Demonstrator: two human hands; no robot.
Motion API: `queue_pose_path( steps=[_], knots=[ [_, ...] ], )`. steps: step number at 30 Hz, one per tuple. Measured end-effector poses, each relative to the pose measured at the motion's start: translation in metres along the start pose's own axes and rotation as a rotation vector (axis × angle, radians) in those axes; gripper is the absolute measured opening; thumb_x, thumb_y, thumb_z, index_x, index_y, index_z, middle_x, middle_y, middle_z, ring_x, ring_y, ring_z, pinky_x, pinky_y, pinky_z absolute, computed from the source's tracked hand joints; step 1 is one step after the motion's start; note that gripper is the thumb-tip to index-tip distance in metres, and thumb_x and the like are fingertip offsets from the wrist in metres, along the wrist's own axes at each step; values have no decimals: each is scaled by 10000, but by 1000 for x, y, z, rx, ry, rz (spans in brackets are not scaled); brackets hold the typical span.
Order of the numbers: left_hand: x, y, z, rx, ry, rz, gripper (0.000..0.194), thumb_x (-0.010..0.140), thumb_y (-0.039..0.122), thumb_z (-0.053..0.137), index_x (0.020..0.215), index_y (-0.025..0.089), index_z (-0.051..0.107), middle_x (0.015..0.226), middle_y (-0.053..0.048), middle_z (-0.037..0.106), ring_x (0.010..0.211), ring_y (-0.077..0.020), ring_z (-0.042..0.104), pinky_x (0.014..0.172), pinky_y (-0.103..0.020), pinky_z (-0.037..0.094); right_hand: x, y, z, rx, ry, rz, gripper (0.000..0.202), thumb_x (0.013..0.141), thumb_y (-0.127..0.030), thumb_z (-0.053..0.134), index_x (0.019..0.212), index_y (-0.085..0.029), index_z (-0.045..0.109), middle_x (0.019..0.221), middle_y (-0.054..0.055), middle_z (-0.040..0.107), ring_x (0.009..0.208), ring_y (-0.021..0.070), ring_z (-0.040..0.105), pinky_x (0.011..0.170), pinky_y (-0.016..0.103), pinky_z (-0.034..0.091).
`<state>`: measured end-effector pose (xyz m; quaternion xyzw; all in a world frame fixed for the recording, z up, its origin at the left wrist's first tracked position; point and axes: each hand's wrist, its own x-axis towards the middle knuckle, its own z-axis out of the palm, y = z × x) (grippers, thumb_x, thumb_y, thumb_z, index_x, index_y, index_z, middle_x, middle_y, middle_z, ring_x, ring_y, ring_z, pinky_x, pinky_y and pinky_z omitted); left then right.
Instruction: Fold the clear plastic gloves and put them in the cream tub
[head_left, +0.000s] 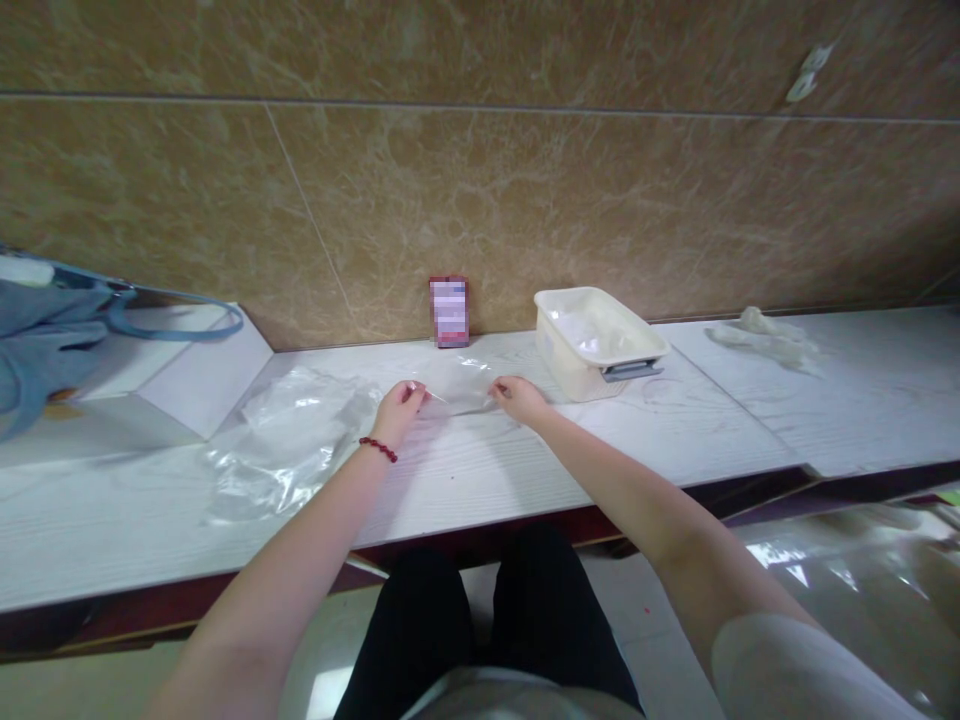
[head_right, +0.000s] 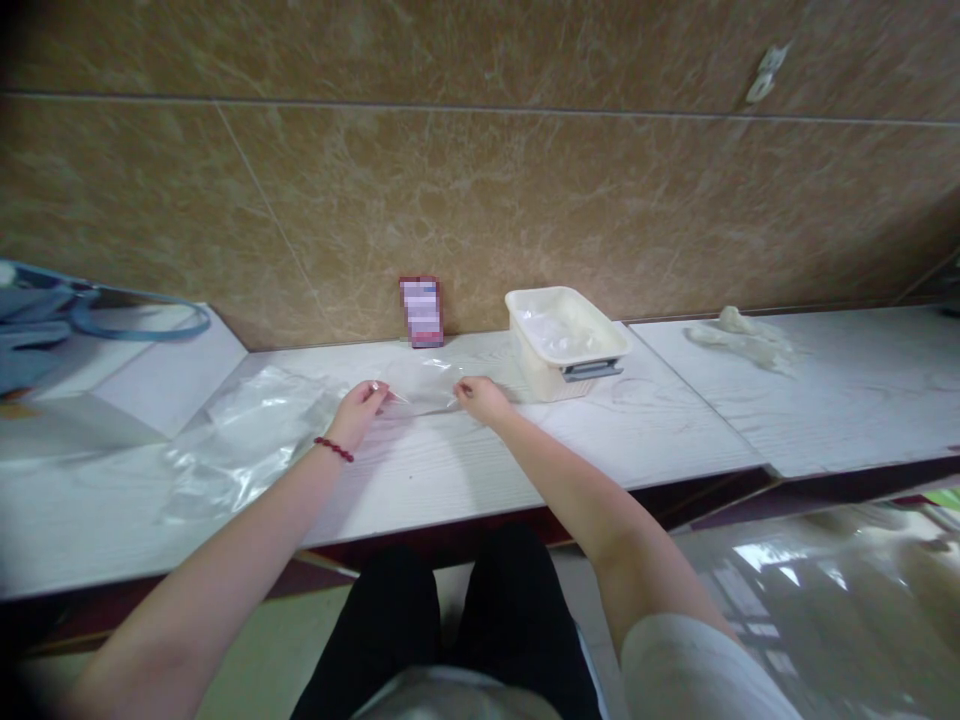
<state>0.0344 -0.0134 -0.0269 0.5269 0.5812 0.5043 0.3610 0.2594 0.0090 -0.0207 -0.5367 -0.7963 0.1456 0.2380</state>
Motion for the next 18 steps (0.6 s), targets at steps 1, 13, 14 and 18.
queue_pose_path(
  steps=[1,13,14,18],
  knots=[
    [7,0,3,-41,38,-36,226,699,381,508,730,158,517,718,-29,612,667,-129,576,632,-256,450,4,-1,2,-20,5,39,249,815,-301,390,785,-183,608,784,23,645,723,120,568,632,195,386],
    [37,-12,15,300,126,4,269,693,287,505,921,189,606,728,-29,637,625,-141,573,607,-259,438,22,-10,19,-334,27,337,259,819,-315,358,885,-212,586,797,68,652,747,172,598,651,258,395],
    [38,-13,15,358,110,17,245,697,290,495,874,184,629,734,-41,640,640,-155,574,617,-272,439,22,-10,20,-344,31,332,256,819,-310,355,889,-212,581,790,67,652,743,173,599,653,263,394],
    [44,-14,13,506,72,40,257,676,252,514,886,178,643,757,-64,651,678,-192,585,660,-308,443,25,-8,22,-361,30,322,241,819,-307,354,890,-209,563,764,65,648,735,184,599,663,287,386]
  ],
)
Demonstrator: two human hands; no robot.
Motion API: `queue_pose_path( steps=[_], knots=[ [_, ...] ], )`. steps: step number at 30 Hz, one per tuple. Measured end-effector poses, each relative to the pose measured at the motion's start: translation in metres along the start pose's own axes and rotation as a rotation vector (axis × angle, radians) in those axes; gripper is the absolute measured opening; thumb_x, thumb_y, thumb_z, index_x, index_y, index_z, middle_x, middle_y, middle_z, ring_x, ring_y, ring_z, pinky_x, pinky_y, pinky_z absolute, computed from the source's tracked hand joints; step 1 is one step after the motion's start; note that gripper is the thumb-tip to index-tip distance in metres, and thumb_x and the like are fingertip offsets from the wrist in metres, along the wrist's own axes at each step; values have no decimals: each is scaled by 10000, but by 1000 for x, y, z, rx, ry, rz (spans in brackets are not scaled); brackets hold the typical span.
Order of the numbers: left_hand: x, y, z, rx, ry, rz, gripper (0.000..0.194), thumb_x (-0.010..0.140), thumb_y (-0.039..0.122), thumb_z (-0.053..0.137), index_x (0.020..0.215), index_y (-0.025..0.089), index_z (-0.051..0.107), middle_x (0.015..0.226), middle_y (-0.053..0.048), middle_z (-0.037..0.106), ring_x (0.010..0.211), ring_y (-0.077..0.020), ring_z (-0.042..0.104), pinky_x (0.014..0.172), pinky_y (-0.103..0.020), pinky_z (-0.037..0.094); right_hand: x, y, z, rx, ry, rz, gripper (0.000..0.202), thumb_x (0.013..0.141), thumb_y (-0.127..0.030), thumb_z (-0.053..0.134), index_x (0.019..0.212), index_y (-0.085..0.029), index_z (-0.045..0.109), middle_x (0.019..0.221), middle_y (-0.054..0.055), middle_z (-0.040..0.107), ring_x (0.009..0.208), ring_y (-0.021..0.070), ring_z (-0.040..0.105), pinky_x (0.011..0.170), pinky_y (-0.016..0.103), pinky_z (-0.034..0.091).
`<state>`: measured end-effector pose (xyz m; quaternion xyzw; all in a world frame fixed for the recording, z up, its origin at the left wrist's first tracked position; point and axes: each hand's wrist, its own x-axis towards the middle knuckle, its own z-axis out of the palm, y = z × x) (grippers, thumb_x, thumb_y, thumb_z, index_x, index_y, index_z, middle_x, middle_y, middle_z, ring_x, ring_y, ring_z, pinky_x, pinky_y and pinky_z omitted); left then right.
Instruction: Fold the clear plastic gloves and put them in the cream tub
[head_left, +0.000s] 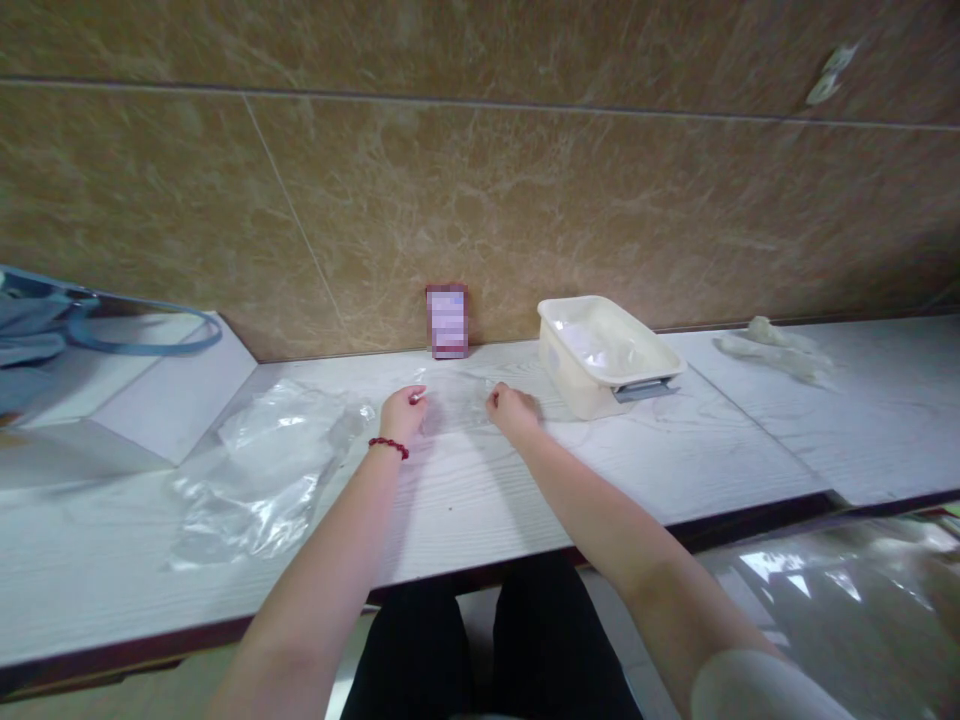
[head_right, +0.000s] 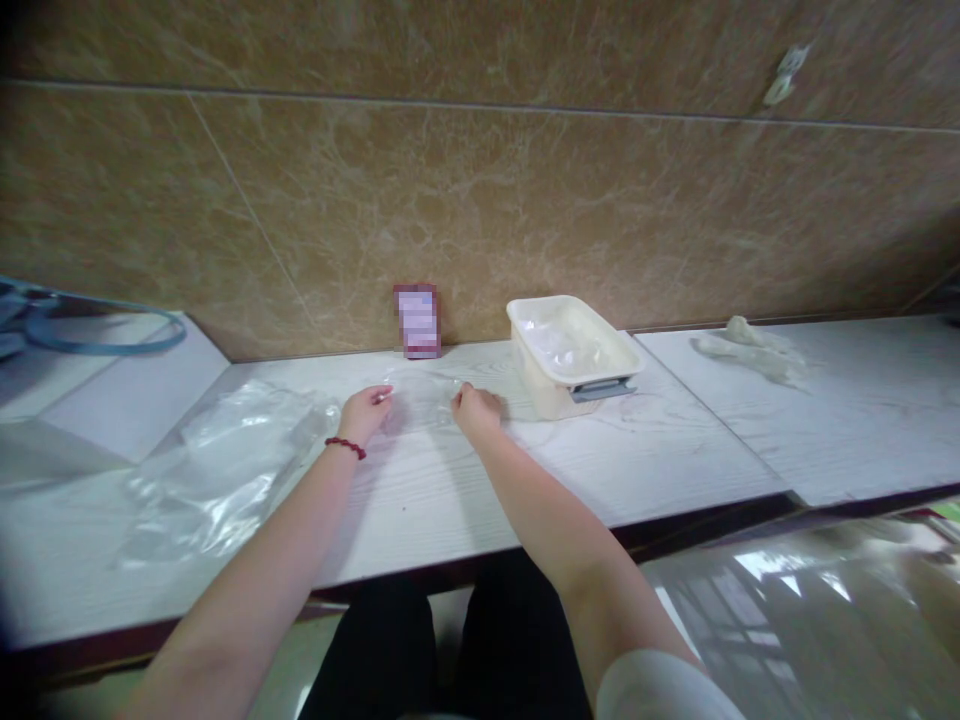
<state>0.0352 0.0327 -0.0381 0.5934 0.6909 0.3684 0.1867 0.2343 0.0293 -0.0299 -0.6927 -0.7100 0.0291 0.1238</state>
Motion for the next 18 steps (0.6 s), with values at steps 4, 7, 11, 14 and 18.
queue_pose_path(
  steps=[4,7,11,14,18],
  knots=[
    [1,3,0,68,24,7,287,657,233,534,914,156,637,836,-91,647,784,-223,589,737,-332,439,1,-1,1,-6,-9,12,225,811,-316,374,868,-204,560,773,63,641,749,195,593,677,303,379],
    [1,4,3,43,56,27,316,642,216,545,936,133,627,915,-110,630,873,-239,567,795,-341,421,0,-2,2,2,-1,12,220,806,-310,383,882,-194,553,816,76,632,785,196,580,702,313,369],
    [1,0,9,-77,66,-5,369,623,220,556,978,135,608,860,-89,629,834,-233,568,788,-350,422,-3,-4,4,15,57,-1,206,789,-274,399,890,-181,553,886,98,606,853,215,545,741,337,353],
    [3,-4,14,-248,94,-114,423,663,245,513,1070,137,549,900,-93,614,812,-211,576,743,-335,444,-5,-6,4,22,98,-9,191,774,-263,420,867,-168,557,938,123,583,925,230,500,773,347,335],
    [5,-2,17,-495,180,-270,439,720,269,425,1143,154,453,1054,-101,547,833,-166,570,679,-283,469,-4,-7,4,53,115,-40,156,781,-253,415,837,-190,546,869,85,600,919,214,495,779,345,322]
  ],
)
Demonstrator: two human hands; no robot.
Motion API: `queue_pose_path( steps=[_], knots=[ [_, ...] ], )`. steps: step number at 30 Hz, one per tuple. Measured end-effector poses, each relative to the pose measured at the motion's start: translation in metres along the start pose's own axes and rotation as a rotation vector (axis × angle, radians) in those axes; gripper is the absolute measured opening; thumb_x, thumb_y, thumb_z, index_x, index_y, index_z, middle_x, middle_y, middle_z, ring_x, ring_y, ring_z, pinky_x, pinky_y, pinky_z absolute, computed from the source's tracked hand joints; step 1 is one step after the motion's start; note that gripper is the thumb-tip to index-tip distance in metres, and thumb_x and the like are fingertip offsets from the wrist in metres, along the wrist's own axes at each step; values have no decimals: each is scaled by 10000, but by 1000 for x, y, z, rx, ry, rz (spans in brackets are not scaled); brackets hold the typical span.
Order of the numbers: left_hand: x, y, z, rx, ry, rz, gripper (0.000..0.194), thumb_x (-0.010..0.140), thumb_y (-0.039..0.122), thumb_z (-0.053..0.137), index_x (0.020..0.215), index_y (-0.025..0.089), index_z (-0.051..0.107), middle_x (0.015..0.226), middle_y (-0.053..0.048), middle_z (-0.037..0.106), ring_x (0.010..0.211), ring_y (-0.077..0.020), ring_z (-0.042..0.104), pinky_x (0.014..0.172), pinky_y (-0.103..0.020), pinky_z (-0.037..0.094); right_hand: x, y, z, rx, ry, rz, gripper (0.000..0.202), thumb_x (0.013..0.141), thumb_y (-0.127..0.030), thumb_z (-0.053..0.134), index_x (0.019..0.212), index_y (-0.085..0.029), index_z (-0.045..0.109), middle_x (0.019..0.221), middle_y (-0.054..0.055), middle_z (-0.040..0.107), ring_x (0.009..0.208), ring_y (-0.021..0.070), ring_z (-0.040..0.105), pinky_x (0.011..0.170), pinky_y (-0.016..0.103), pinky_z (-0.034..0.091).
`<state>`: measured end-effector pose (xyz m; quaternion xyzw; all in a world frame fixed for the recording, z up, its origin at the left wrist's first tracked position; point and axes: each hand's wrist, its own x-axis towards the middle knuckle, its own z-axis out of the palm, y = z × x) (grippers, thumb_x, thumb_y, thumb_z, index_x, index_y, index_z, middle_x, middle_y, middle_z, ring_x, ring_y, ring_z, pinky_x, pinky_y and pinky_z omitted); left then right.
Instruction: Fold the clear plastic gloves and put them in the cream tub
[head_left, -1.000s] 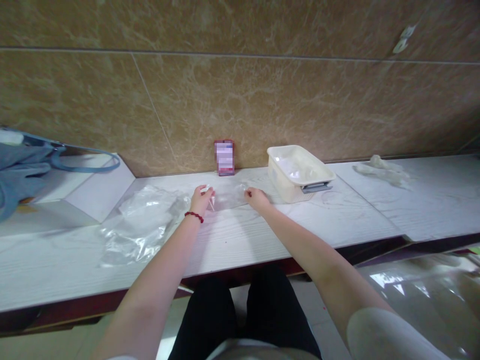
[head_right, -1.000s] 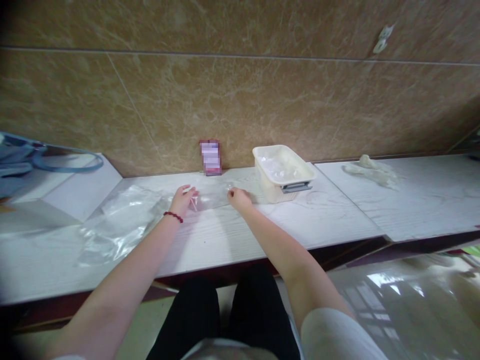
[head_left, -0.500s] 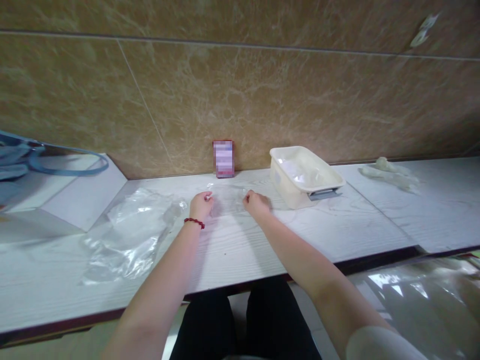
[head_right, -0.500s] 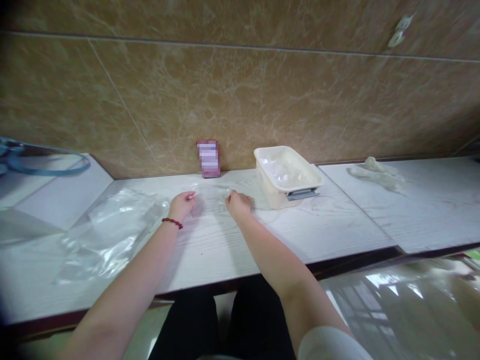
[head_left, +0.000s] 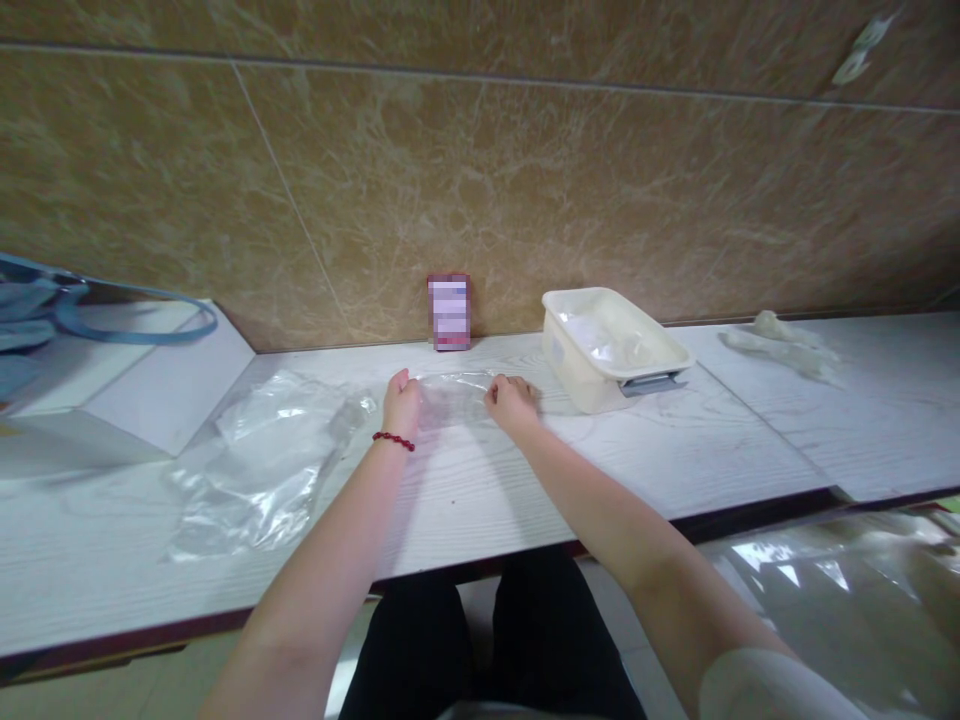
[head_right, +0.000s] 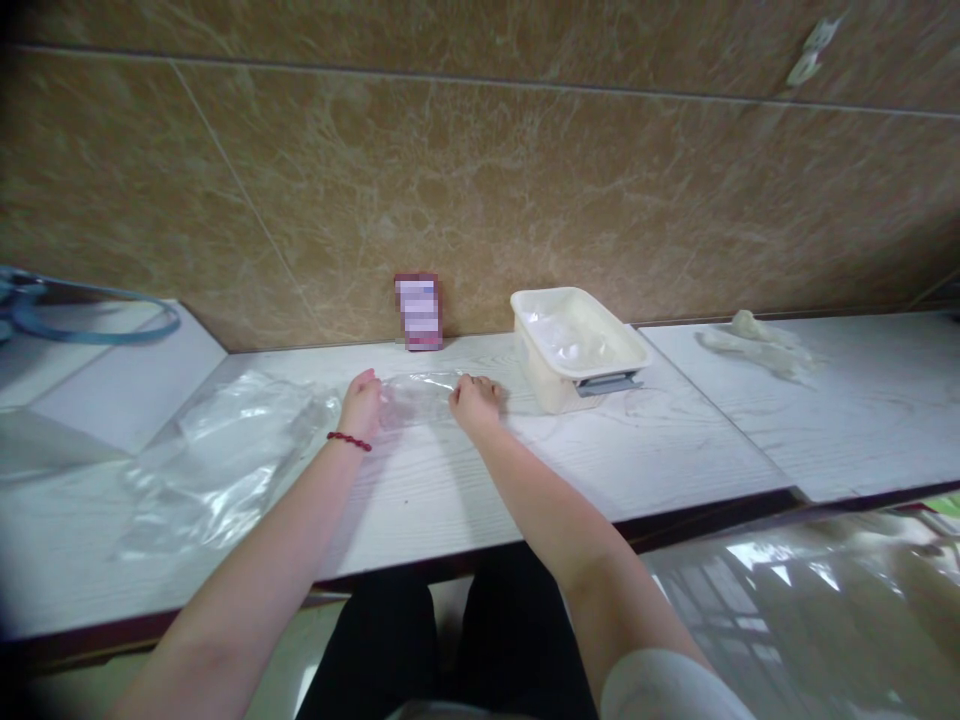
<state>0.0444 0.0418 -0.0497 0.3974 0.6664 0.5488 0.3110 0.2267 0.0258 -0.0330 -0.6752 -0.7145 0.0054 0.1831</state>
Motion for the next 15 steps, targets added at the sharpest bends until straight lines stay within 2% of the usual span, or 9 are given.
queue_pose_path(
  steps=[3,6,10,15],
  knots=[
    [0,4,1,-194,1,-101,429,730,280,416,1142,158,419,943,-81,561,750,-136,575,621,-260,477,2,1,2,37,0,-10,162,798,-254,395,869,-206,533,849,56,606,874,191,518,760,326,320],
    [1,7,2,-326,-65,-129,410,740,257,422,1141,176,390,899,-65,566,738,-123,578,620,-253,480,4,3,4,58,-7,-2,174,803,-267,389,892,-212,528,857,47,604,849,183,522,752,318,311],
    [2,4,3,-298,-166,-60,390,730,197,455,1118,193,415,1132,-91,499,899,-125,555,741,-252,462,4,3,6,39,16,55,161,774,-286,429,848,-197,541,861,58,592,894,203,485,768,329,292],
    [3,-4,6,-175,-168,32,432,704,138,492,1130,170,431,1216,-110,447,1093,-165,455,868,-285,401,2,1,7,11,44,115,186,743,-261,463,895,-188,541,926,68,559,918,210,443,763,323,279]
  ],
)
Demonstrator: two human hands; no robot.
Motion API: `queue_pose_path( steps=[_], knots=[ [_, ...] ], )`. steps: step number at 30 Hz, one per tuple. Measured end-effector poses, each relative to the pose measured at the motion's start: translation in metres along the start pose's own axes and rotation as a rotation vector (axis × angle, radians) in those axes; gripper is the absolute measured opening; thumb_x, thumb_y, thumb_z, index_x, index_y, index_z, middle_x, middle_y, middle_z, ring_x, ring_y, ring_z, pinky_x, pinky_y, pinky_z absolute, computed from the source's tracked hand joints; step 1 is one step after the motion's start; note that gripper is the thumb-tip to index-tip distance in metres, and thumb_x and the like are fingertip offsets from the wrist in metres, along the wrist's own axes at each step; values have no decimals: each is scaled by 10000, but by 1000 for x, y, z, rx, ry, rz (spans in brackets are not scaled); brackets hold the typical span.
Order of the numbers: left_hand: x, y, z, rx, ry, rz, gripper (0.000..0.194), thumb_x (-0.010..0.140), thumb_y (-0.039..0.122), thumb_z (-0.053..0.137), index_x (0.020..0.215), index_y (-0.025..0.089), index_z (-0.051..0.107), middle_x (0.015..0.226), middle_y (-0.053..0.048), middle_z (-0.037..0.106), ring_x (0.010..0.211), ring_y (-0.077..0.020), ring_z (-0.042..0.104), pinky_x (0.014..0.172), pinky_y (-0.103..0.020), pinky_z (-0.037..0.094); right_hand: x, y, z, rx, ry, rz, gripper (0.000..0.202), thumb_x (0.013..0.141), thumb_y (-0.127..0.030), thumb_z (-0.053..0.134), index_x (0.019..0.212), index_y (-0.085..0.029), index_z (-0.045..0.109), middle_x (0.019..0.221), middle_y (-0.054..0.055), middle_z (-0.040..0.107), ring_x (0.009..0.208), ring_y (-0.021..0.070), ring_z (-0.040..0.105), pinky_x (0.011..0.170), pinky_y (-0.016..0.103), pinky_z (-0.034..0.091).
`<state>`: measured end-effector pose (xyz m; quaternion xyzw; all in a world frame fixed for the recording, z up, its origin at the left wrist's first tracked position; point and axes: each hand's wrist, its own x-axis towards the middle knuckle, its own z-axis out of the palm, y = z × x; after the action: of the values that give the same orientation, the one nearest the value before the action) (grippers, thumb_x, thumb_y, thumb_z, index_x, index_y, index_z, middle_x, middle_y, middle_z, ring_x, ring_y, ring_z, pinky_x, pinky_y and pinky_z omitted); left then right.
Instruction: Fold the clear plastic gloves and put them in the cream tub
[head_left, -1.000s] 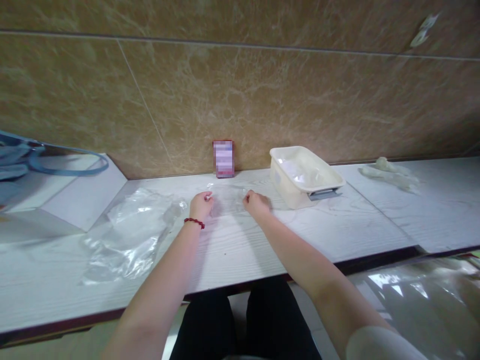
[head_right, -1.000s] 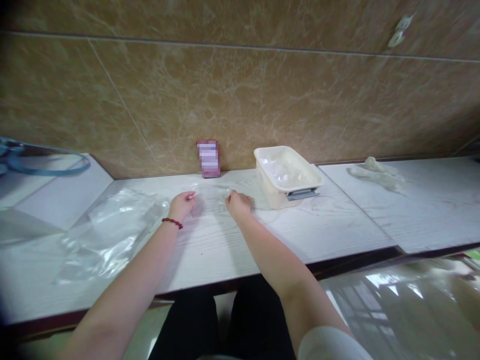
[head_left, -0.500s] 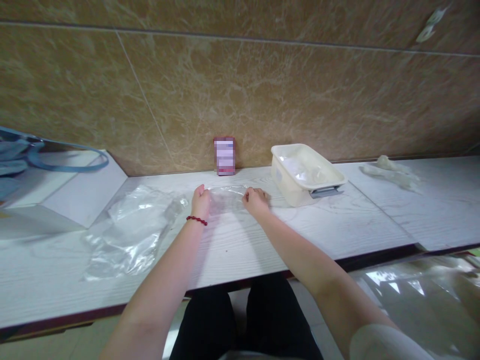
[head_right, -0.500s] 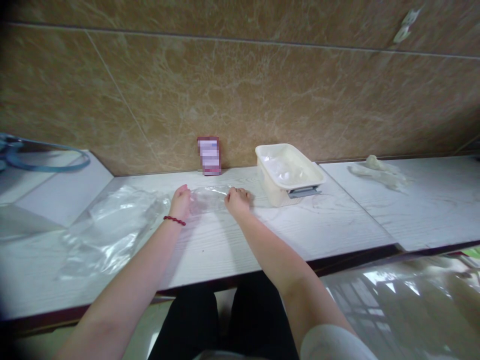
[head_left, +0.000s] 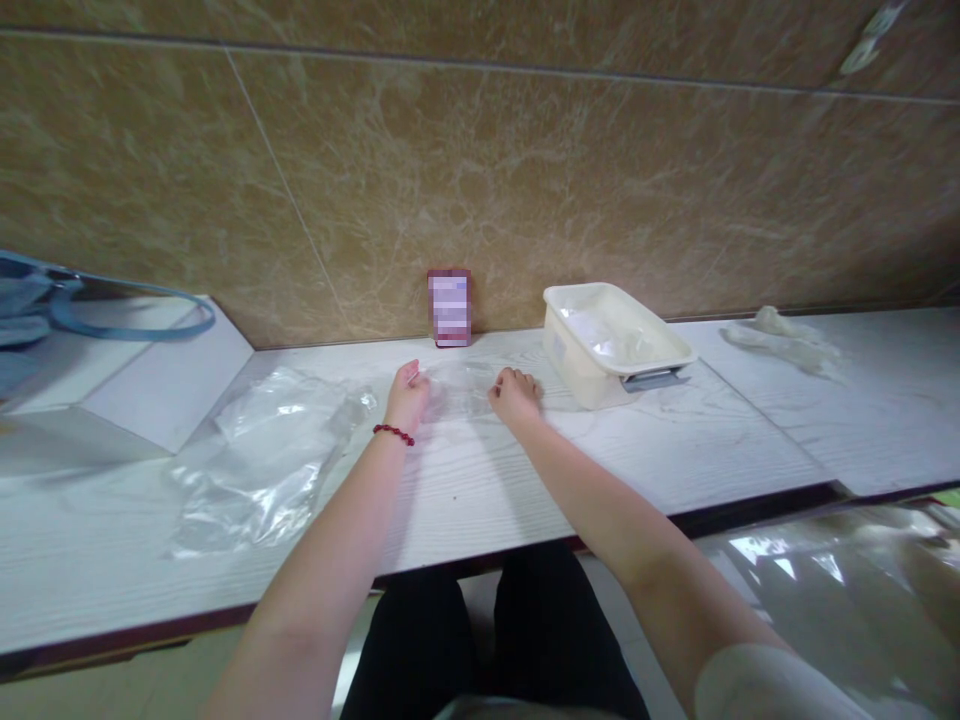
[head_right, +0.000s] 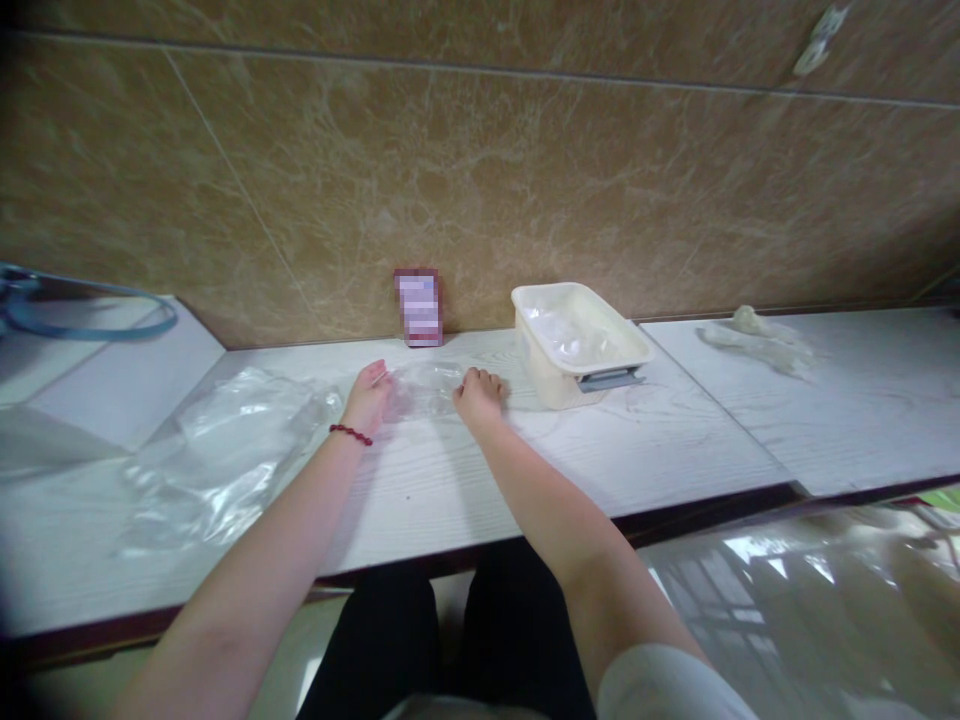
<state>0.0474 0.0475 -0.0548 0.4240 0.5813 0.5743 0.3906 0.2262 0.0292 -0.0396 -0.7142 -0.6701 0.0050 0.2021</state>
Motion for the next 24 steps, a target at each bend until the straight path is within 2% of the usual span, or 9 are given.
queue_pose_path(
  steps=[4,6,10,11,13,15,17,20,24],
  knots=[
    [6,-5,-7,145,8,69,447,702,74,441,1137,179,434,1189,-96,476,1121,-160,434,891,-295,386,-2,0,1,12,3,-29,246,750,-236,453,980,-262,534,944,47,536,913,206,427,763,328,260],
    [11,-5,-17,249,60,113,443,702,46,397,1125,165,448,1166,-98,496,1094,-156,459,899,-302,381,-2,0,0,18,-18,-34,254,761,-236,438,983,-299,547,956,42,524,916,207,418,765,336,252],
    [14,4,-38,616,148,245,387,713,56,363,1062,114,519,1086,-128,548,1049,-194,487,911,-343,368,-2,0,1,17,-50,-34,252,771,-248,429,970,-308,571,981,51,502,930,212,400,774,348,243],
    [11,7,-39,705,111,293,378,727,68,356,1063,106,525,1080,-132,553,1046,-197,488,917,-347,363,-2,0,1,16,-49,-35,253,772,-251,429,972,-308,572,981,51,501,931,213,398,777,350,243],
    [4,13,-35,854,-52,410,382,768,108,335,1112,107,501,1126,-129,537,1081,-199,464,945,-363,332,-2,-1,1,13,-45,-32,254,771,-252,430,971,-312,574,975,49,499,930,213,397,779,350,245],
    [-7,16,-23,981,-247,505,400,810,171,313,1184,126,445,1224,-111,475,1162,-215,387,979,-414,274,-2,-1,0,6,-50,-26,258,774,-251,427,977,-313,574,977,51,496,930,212,397,778,348,249],
    [-17,17,-9,1095,-385,547,421,836,242,289,1233,151,394,1303,-83,400,1224,-235,294,994,-476,209,-3,-2,0,-5,-59,-26,264,783,-253,419,993,-311,569,992,57,491,936,213,396,777,349,252],
    [-26,16,3,1225,-475,505,454,851,330,244,1265,183,356,1340,-54,349,1237,-245,266,992,-519,161,-3,-3,-1,-27,-65,-29,266,791,-259,414,1009,-306,559,1008,62,487,946,215,392,776,351,253],
    [-27,15,-1,1339,-450,369,528,837,438,198,1302,207,295,1387,-54,250,1260,-257,206,981,-550,126,-4,-3,-2,-55,-54,-28,239,785,-279,426,978,-301,565,993,55,495,934,218,393,757,352,256]
  ],
)
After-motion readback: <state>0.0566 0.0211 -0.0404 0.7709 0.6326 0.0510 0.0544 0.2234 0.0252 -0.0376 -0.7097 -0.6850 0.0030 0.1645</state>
